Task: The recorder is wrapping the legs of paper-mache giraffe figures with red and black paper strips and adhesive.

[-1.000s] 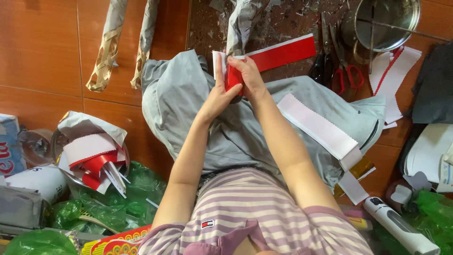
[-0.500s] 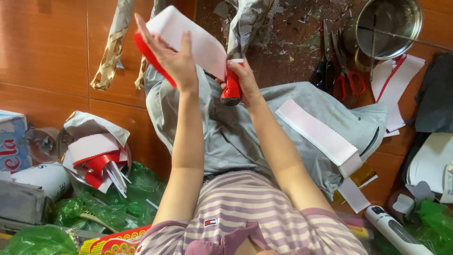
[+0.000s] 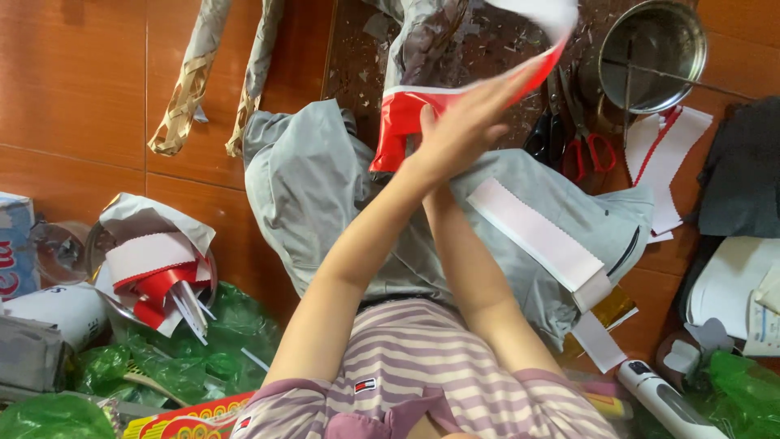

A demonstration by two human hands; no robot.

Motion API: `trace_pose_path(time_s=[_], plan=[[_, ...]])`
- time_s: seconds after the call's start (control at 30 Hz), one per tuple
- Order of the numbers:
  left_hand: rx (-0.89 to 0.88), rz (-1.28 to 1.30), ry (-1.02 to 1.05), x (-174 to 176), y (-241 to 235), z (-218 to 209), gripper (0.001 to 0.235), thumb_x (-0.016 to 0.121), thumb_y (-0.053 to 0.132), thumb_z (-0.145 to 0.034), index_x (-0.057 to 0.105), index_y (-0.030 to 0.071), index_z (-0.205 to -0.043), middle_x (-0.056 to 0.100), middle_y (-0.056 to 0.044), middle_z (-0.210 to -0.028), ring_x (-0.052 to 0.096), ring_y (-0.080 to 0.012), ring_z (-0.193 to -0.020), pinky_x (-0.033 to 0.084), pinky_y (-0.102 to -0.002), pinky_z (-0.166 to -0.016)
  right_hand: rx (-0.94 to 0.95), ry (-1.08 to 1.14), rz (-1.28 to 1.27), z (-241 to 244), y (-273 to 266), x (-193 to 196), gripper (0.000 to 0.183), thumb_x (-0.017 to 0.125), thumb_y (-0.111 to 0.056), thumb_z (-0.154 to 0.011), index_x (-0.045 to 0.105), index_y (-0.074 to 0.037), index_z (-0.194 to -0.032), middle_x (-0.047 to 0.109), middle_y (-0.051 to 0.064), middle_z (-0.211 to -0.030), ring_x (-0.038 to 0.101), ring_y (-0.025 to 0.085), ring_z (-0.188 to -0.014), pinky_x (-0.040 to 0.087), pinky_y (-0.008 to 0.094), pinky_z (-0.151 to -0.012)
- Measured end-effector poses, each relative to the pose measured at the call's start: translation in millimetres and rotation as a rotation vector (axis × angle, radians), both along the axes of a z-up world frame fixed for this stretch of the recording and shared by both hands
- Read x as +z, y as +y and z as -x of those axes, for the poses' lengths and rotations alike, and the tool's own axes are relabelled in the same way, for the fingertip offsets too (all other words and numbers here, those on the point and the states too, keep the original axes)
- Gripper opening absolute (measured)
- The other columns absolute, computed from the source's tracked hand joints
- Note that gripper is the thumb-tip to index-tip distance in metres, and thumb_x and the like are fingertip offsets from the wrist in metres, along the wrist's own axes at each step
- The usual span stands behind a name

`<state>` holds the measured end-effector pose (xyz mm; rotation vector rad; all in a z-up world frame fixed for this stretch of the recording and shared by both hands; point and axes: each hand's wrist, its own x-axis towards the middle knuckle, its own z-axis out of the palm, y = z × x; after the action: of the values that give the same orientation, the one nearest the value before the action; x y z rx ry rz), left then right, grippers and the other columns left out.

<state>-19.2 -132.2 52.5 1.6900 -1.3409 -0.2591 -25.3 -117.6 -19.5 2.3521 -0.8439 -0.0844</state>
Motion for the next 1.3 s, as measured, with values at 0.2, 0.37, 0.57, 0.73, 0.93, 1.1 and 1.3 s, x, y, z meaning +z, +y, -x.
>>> trace_pose_path(time_s=[0.2,0.37,0.57,0.73,0.93,1.1,1.3], plan=[[0.640,-0.175,0.056,-60,93,-39,0.071,0.072,0.012,-0.095,0.035,0.002,-0.155,0.057,-0.029,-0.143,0.055,-0.0408,-0.133,0.047,-0.041,-0.111,0.196,1.526,1.488,16,7,-59,0.015,0.064,-0.018,-0.105,0.065,-0.003,-0.108,0.064,0.006,-0.108,0.058,0.014,-0.094,0.046,0.030,-0.082],[0.437,-0.265,0.678,-78,102,-44,0.076,0.071,0.024,-0.099,0.026,0.005,-0.156,0.067,-0.026,-0.130,0.070,-0.0337,-0.118,0.054,-0.040,-0.099,0.514,2.486,2.231,27,15,-88,0.024,0.064,-0.015,-0.106,0.068,-0.005,-0.085,0.066,-0.001,-0.078,0.057,0.009,-0.065,0.048,0.027,-0.057],[0.507,-0.348,0.618,-63,92,-41,0.086,0.076,0.027,-0.087,0.027,0.008,-0.155,0.075,-0.025,-0.109,0.076,-0.0381,-0.101,0.060,-0.041,-0.085,0.600,2.187,2.206,38,1,-87,0.019,0.064,-0.010,-0.102,0.064,-0.011,-0.083,0.064,0.000,-0.076,0.057,0.011,-0.061,0.045,0.025,-0.053],[0.521,-0.363,0.494,-87,92,-44,0.086,0.077,0.027,-0.089,0.027,0.005,-0.155,0.075,-0.027,-0.109,0.074,-0.0424,-0.102,0.059,-0.044,-0.088,0.542,1.789,2.493,64,-5,-86,0.015,0.067,-0.016,-0.110,0.069,-0.007,-0.098,0.063,0.000,-0.081,0.055,0.010,-0.063,0.044,0.026,-0.052],[0.563,-0.499,0.569,-91,93,-42,0.072,0.056,0.021,-0.099,0.029,0.009,-0.164,0.074,-0.029,-0.109,0.074,-0.0434,-0.103,0.058,-0.047,-0.086,-0.243,2.099,3.415,4,-37,-40,0.037,0.054,-0.024,-0.111,0.058,0.002,-0.137,0.071,0.005,-0.124,0.064,0.009,-0.112,0.048,0.025,-0.099],[0.261,-0.137,0.657,-73,109,-47,0.089,0.080,0.022,-0.095,0.021,0.005,-0.160,0.062,-0.029,-0.137,0.068,-0.0419,-0.122,0.057,-0.045,-0.097,0.579,1.056,2.994,-20,-56,-46,0.030,0.073,-0.022,-0.099,0.068,0.002,-0.116,0.072,0.010,-0.104,0.069,0.018,-0.090,0.057,0.036,-0.082],[0.456,-0.586,0.846,-17,109,-45,0.112,0.075,0.026,-0.089,-0.004,0.012,-0.168,0.055,-0.024,-0.150,0.056,-0.0288,-0.135,0.046,-0.035,-0.114,0.462,1.415,2.827,-24,-34,-53,0.036,0.076,-0.016,-0.094,0.067,0.006,-0.121,0.075,0.010,-0.107,0.072,0.017,-0.094,0.060,0.032,-0.085]])
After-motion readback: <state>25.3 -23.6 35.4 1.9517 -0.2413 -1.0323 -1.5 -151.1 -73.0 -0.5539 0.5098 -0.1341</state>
